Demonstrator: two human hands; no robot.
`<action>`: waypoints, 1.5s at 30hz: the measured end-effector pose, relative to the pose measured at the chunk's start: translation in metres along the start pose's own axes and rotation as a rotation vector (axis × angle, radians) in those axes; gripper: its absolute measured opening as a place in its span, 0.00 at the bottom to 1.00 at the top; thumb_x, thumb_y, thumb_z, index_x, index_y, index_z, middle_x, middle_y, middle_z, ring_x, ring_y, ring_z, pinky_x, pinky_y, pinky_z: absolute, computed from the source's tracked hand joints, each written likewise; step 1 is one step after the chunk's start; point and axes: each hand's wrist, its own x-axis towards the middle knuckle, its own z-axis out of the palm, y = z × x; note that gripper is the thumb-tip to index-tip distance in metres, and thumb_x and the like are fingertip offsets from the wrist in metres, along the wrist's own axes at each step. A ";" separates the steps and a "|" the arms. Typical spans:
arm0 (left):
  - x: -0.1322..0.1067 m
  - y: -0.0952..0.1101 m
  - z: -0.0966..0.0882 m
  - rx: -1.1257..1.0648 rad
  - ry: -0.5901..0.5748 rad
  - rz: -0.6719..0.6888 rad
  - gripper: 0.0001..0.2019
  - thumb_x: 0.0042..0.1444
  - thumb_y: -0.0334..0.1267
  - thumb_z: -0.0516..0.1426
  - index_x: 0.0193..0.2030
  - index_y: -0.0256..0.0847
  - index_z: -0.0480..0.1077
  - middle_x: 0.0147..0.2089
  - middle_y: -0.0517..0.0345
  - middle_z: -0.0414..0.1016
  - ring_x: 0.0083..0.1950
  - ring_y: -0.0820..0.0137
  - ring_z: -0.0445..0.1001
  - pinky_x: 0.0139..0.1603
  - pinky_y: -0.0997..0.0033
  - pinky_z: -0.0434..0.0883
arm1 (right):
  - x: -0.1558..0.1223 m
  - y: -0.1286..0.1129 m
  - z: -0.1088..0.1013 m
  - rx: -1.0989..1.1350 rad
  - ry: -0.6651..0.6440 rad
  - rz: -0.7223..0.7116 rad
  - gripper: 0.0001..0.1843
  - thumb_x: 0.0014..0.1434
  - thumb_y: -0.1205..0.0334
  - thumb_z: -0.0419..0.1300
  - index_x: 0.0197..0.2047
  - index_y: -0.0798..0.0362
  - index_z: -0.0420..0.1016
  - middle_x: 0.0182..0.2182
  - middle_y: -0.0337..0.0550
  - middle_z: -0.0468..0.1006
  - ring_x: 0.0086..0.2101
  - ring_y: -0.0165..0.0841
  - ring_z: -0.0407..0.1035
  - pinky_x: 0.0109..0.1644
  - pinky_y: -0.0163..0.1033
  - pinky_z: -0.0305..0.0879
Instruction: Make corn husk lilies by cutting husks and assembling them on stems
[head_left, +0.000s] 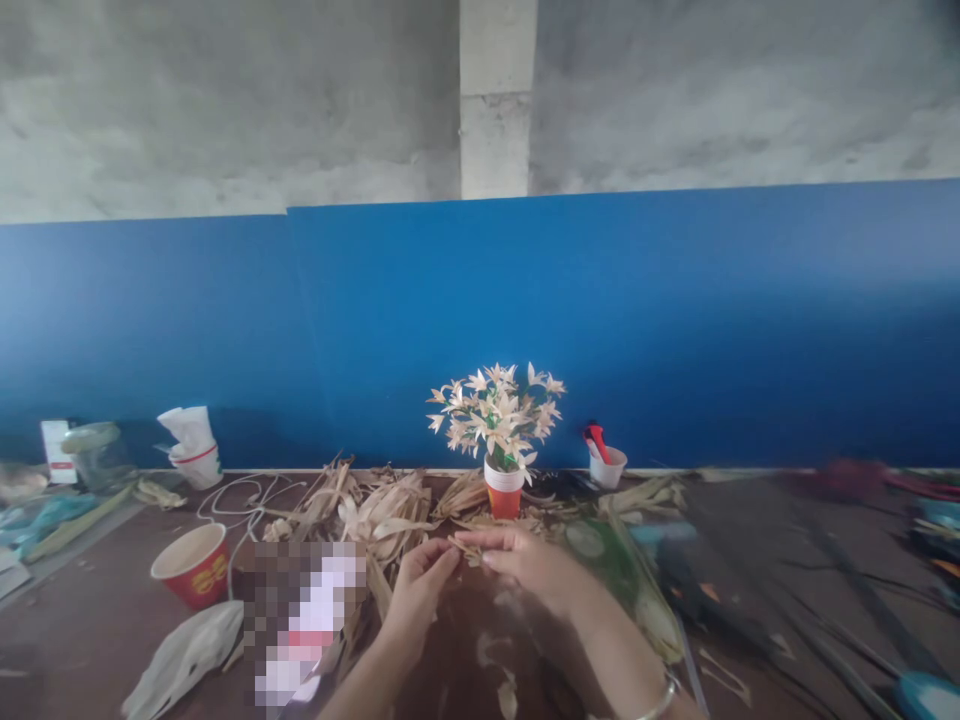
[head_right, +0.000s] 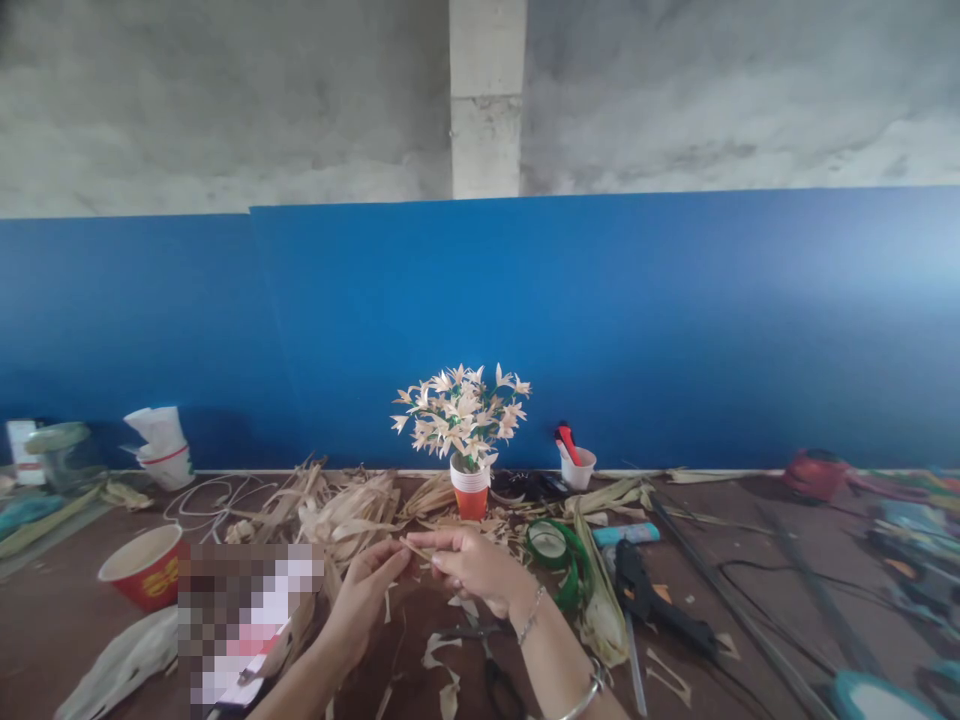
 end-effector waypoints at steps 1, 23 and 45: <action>-0.001 0.000 0.000 0.014 0.012 0.013 0.17 0.37 0.50 0.66 0.23 0.35 0.73 0.21 0.61 0.70 0.25 0.75 0.66 0.28 0.78 0.63 | 0.000 -0.001 0.002 -0.066 0.027 -0.054 0.23 0.54 0.70 0.52 0.51 0.46 0.75 0.27 0.38 0.77 0.23 0.25 0.65 0.30 0.30 0.62; 0.006 -0.011 -0.004 0.017 0.286 -0.051 0.16 0.33 0.48 0.64 0.16 0.36 0.68 0.14 0.63 0.63 0.17 0.77 0.59 0.19 0.78 0.55 | 0.016 0.031 0.059 -1.066 0.391 -0.155 0.31 0.58 0.74 0.47 0.60 0.39 0.64 0.43 0.46 0.73 0.37 0.34 0.74 0.36 0.33 0.64; 0.020 -0.023 -0.010 0.159 0.117 0.045 0.17 0.38 0.50 0.63 0.19 0.34 0.73 0.18 0.58 0.70 0.20 0.75 0.64 0.22 0.77 0.58 | 0.033 0.040 0.023 0.207 0.172 0.037 0.34 0.56 0.62 0.55 0.65 0.54 0.53 0.27 0.38 0.75 0.20 0.24 0.63 0.23 0.29 0.57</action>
